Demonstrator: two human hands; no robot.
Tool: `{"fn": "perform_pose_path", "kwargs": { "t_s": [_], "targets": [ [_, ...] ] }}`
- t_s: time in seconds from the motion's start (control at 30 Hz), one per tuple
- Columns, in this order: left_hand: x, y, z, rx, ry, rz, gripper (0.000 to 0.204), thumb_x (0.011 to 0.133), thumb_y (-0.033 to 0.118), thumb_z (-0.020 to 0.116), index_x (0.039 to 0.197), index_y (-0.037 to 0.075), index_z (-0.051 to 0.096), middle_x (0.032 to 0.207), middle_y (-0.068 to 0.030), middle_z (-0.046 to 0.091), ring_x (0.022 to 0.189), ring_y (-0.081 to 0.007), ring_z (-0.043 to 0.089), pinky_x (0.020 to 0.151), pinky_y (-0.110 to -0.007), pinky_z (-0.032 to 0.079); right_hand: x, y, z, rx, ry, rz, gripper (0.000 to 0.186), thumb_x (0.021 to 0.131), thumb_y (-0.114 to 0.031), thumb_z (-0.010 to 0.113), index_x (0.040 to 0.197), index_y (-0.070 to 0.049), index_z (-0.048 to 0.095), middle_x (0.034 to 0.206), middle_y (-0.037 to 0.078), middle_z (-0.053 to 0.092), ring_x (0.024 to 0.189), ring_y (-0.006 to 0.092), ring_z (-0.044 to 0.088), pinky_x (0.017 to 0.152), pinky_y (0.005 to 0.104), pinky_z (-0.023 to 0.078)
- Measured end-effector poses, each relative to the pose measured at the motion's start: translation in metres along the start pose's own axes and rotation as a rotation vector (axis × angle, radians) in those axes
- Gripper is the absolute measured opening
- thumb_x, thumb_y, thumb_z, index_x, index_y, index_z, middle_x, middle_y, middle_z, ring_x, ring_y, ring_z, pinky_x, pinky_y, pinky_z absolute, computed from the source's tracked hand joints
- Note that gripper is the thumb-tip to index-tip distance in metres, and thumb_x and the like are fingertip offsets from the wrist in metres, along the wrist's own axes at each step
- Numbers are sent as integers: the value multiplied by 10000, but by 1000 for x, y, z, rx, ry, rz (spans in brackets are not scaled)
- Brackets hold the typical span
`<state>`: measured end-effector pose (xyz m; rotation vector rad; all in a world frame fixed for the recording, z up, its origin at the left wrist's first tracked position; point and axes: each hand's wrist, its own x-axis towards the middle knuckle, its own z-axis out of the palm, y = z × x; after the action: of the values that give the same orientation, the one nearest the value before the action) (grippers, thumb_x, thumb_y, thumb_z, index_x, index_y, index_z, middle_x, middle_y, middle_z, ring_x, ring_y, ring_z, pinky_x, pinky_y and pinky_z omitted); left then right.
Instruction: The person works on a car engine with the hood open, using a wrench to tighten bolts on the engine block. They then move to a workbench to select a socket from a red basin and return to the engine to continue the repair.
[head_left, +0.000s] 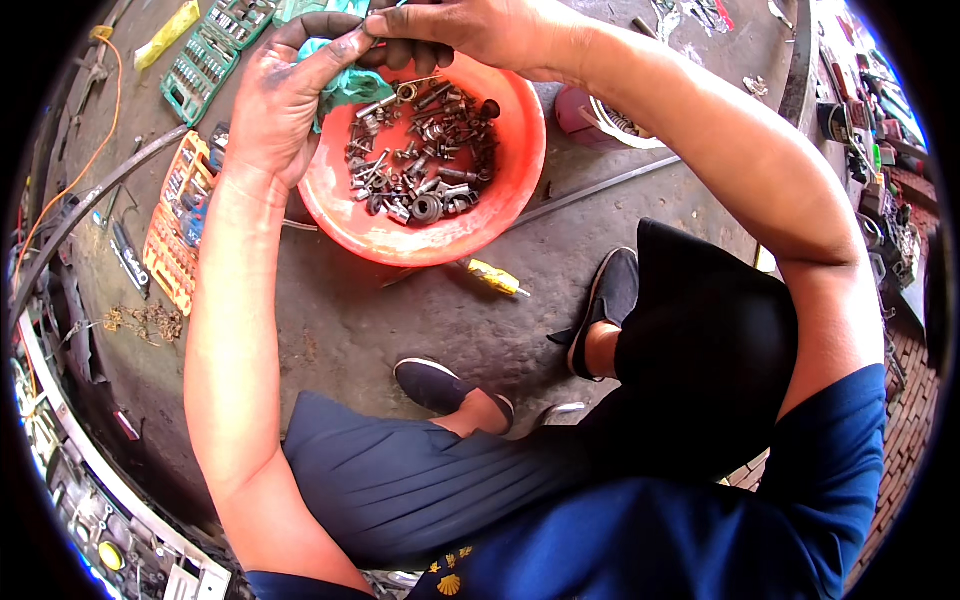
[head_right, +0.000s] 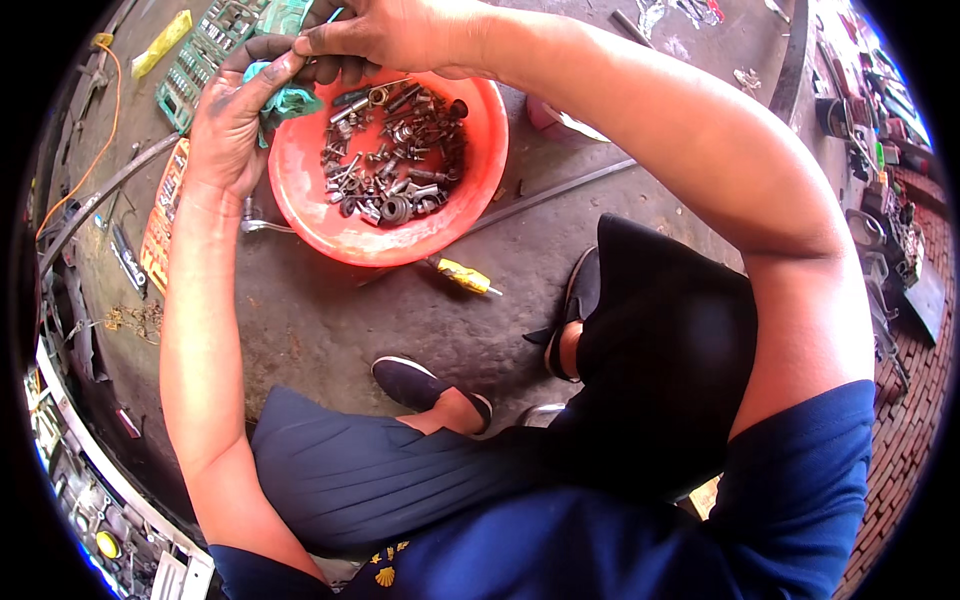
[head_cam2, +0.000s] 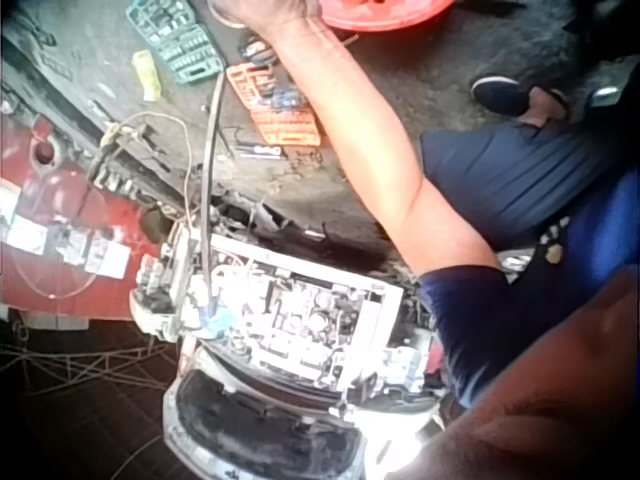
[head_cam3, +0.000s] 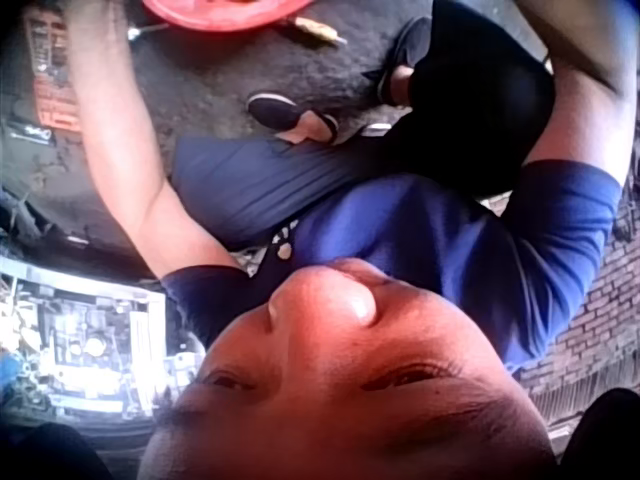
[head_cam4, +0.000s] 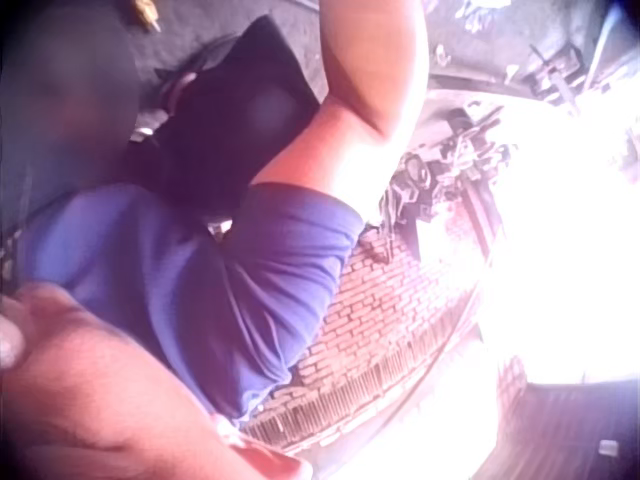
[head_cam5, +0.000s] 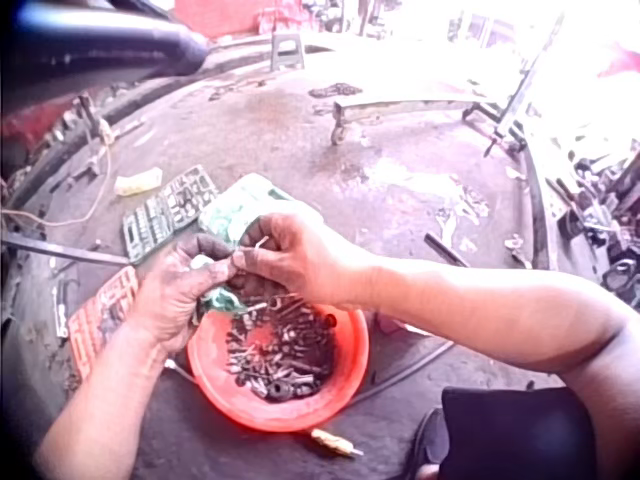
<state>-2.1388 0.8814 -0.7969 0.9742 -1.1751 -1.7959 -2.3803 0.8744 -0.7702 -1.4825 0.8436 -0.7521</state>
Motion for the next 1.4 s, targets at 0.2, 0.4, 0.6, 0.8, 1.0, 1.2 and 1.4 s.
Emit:
{"fn": "perform_pose_path", "kwargs": {
  "t_s": [0.2,0.4,0.6,0.8,1.0,1.2,1.4],
  "targets": [
    [2,-8,9,31,11,-18,279,999,91,759,1232,-29,661,1084,-127,772,982,-227,783,796,-350,676,4,20,-4,-188,-1,-21,206,1082,-179,672,1048,21,706,875,51,759,792,110,706,668,284,557],
    [6,-23,-1,125,2,-43,266,998,110,774,1235,26,687,1082,-93,776,985,-157,733,877,-329,624,7,27,-4,-101,-11,59,210,1088,-184,653,1093,21,699,912,68,780,811,133,724,711,312,579],
    [7,-31,-1,93,19,-12,251,1014,113,746,1224,-10,684,1099,-109,774,976,-181,763,821,-311,649,8,28,-7,-277,-13,31,222,1077,-197,664,1125,17,695,930,91,785,809,153,729,725,332,586],
    [4,-35,-5,-88,-14,-130,260,1047,113,711,1284,15,664,1201,-129,767,1061,-216,772,880,-353,666,6,30,-6,-324,-48,-63,199,1060,-166,661,1140,15,683,904,102,763,822,153,709,715,344,577],
    [2,-34,-9,-63,-44,-156,281,1045,115,717,1300,17,650,1205,-126,761,1102,-226,761,934,-378,652,8,37,-5,-265,-83,-66,187,1052,-144,654,1160,8,669,903,93,752,826,145,693,713,340,568],
    [0,-32,-4,-43,-22,-162,302,1034,138,742,1297,21,652,1152,-126,768,1041,-218,759,911,-378,644,8,44,-13,-284,-101,-139,174,1033,-138,679,1116,13,702,911,95,757,835,141,694,735,345,570],
    [-1,-26,-4,-5,-55,-217,283,1034,143,740,1280,20,672,1109,-119,776,999,-206,757,876,-371,646,13,46,-12,-301,-111,-201,178,1005,-144,725,1083,15,736,958,111,785,891,151,719,808,346,590]
  ]
}}
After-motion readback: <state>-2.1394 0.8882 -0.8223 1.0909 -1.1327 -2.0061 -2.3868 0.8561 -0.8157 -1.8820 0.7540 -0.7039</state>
